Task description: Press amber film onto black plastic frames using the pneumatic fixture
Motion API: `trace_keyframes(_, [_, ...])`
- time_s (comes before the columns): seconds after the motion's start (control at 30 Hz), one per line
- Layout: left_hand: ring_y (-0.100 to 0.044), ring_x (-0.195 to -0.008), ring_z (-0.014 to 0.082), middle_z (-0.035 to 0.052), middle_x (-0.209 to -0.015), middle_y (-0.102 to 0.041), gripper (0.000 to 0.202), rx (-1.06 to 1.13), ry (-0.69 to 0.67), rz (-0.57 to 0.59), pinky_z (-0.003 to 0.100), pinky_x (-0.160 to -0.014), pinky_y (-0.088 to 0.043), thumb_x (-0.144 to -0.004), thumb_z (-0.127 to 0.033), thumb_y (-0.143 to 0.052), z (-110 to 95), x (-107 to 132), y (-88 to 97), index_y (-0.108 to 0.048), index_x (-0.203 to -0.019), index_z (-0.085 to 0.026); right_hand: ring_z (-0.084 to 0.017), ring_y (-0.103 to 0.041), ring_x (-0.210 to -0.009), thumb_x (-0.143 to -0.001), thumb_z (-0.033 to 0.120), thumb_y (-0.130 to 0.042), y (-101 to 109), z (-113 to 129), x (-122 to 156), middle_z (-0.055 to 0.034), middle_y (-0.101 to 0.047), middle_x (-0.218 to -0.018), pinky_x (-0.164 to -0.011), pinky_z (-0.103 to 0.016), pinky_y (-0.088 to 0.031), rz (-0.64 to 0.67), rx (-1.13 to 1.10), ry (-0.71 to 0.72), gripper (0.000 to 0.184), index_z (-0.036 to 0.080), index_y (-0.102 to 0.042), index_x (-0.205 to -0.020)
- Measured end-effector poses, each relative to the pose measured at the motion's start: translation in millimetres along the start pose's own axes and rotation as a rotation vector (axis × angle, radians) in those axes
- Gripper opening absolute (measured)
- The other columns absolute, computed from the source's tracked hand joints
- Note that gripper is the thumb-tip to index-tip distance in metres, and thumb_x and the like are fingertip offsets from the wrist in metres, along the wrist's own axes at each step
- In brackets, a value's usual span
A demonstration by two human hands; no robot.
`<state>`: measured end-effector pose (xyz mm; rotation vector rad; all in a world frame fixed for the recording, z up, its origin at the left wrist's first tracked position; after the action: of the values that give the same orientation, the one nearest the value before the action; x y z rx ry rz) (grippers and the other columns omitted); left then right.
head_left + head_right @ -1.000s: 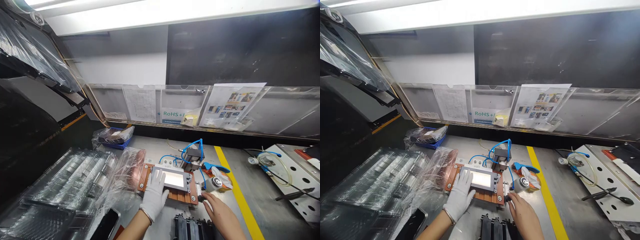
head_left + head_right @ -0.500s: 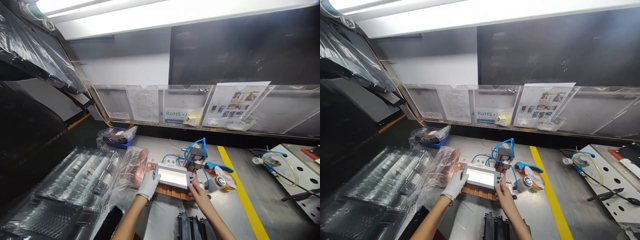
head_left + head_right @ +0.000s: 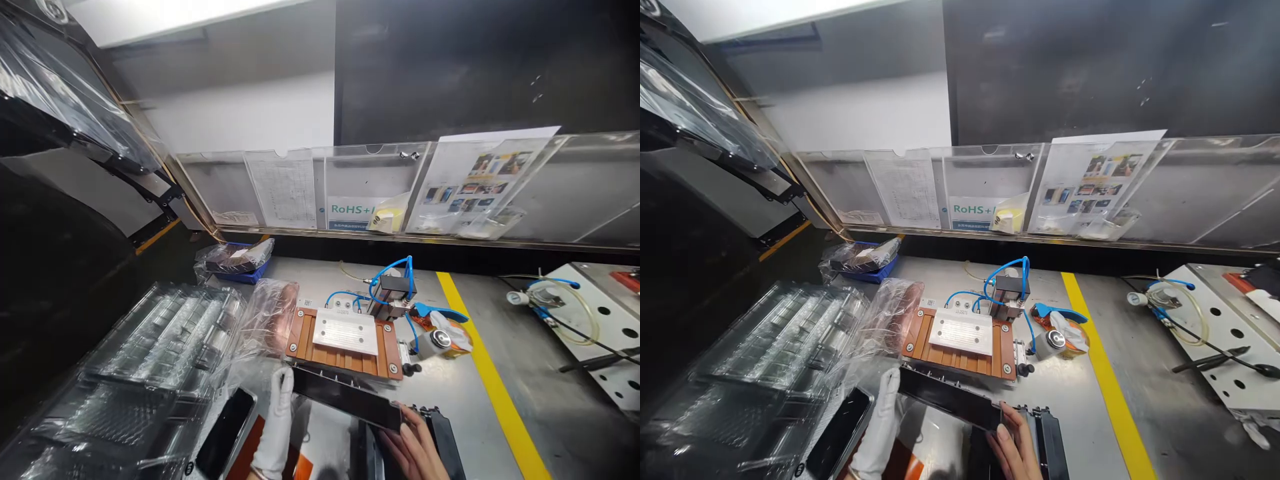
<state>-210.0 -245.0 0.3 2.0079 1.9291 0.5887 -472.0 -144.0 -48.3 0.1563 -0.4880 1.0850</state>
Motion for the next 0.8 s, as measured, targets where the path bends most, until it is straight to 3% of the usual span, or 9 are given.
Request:
trace_keyframes(0.1, [-0.051,-0.129,0.0276,0.0115,-0.129,-0.060,0.039,0.024,0.064,-0.068,0.050,-0.112,-0.040,-0.092,-0.031,-0.033,8.4,5.3,6.9,-0.051,-0.127,-0.026,-0.031,-0.045,-0.136,-0.083,0.075,-0.043,-13.0,17.5,13.4,-0.0127,-0.058,-0.140,-0.110,-0.049,-0.040,0.116,0.114,0.054,0.072,0.028,-0.046,-0.137])
trace_keyframes(0.2, [-0.048,-0.133,0.0280,0.0111,-0.137,-0.055,0.039,0.029,0.057,-0.061,0.050,-0.115,-0.035,-0.091,-0.029,-0.035,1.7,6.5,11.6,-0.052,-0.126,-0.026,-0.030,-0.043,-0.138,-0.084,0.073,-0.045,-20.8,35.7,25.5,-0.0077,-0.056,-0.143,-0.115,-0.047,-0.032,0.241,0.250,0.093,0.067,0.030,-0.055,-0.134])
trace_keyframes(0.3, [-0.053,-0.127,0.0238,0.0092,-0.135,-0.057,0.036,0.039,-0.040,-0.012,0.045,-0.111,-0.040,-0.095,-0.034,-0.037,-18.4,2.9,21.5,-0.050,-0.128,-0.026,-0.030,-0.047,-0.135,-0.085,0.068,-0.048,-20.6,42.9,34.1,-0.0046,-0.057,-0.142,-0.112,-0.043,-0.038,0.294,0.348,0.088,0.060,0.030,-0.061,-0.130])
trace_keyframes(0.4, [-0.059,-0.118,0.0215,0.0057,-0.125,-0.063,0.032,-0.136,-0.299,-0.040,0.040,-0.105,-0.046,-0.093,-0.036,-0.053,-52.0,3.1,39.9,-0.053,-0.123,-0.029,-0.029,-0.045,-0.137,-0.088,0.065,-0.045,-12.4,44.7,35.0,-0.0052,-0.056,-0.143,-0.115,-0.042,-0.035,0.239,0.414,0.158,0.058,0.029,-0.060,-0.130])
trace_keyframes(0.47, [-0.066,-0.101,0.0218,0.0034,-0.114,-0.069,0.028,-0.392,-0.568,0.083,0.037,-0.090,-0.053,-0.090,-0.036,-0.059,-78.1,10.8,36.3,-0.058,-0.117,-0.030,-0.028,-0.039,-0.140,-0.088,0.065,-0.044,-9.6,40.8,33.5,-0.0052,-0.052,-0.146,-0.117,-0.044,-0.030,0.252,0.481,0.167,0.058,0.030,-0.058,-0.132])
trace_keyframes(0.53, [-0.070,-0.087,0.0240,0.0044,-0.112,-0.072,0.029,-0.676,-0.699,0.367,0.036,-0.073,-0.056,-0.093,-0.041,-0.053,-89.4,20.3,17.0,-0.060,-0.119,-0.029,-0.028,-0.035,-0.142,-0.088,0.065,-0.043,-9.9,36.5,32.8,-0.0050,-0.048,-0.149,-0.118,-0.046,-0.027,0.285,0.546,0.146,0.058,0.031,-0.056,-0.134])
trace_keyframes(0.63, [-0.071,-0.076,0.0303,0.0101,-0.106,-0.074,0.035,-0.949,-0.614,0.676,0.040,-0.060,-0.055,-0.098,-0.030,-0.037,-89.1,26.5,-8.5,-0.059,-0.124,-0.024,-0.028,-0.033,-0.143,-0.088,0.065,-0.043,-15.4,36.4,36.9,-0.0052,-0.046,-0.149,-0.119,-0.048,-0.026,0.277,0.591,0.131,0.058,0.032,-0.055,-0.134])
trace_keyframes(0.73, [-0.071,-0.069,0.0323,0.0119,-0.086,-0.074,0.039,-0.998,-0.555,0.734,0.040,-0.058,-0.055,-0.092,-0.010,-0.034,-93.7,28.5,-25.3,-0.066,-0.113,-0.019,-0.029,-0.034,-0.143,-0.089,0.067,-0.040,-21.7,39.3,45.3,-0.0053,-0.048,-0.146,-0.116,-0.048,-0.032,0.173,0.592,0.130,0.055,0.034,-0.059,-0.129])
trace_keyframes(0.8, [-0.071,-0.069,0.0305,0.0114,-0.084,-0.074,0.034,-0.993,-0.541,0.768,0.037,-0.060,-0.056,-0.089,-0.011,-0.042,-95.0,33.0,-33.8,-0.066,-0.110,-0.020,-0.029,-0.036,-0.141,-0.089,0.066,-0.038,-24.8,39.4,50.3,-0.0059,-0.050,-0.144,-0.114,-0.046,-0.035,0.112,0.580,0.136,0.054,0.033,-0.062,-0.125])
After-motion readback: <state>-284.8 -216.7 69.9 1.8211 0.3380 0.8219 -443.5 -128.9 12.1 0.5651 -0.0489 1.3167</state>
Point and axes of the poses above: each hand's wrist, its own x-axis away from the middle knuckle, its own y-axis out of the back of the hand, z = x × y, the point moved 6 cm from there along -x, towards the middle knuckle
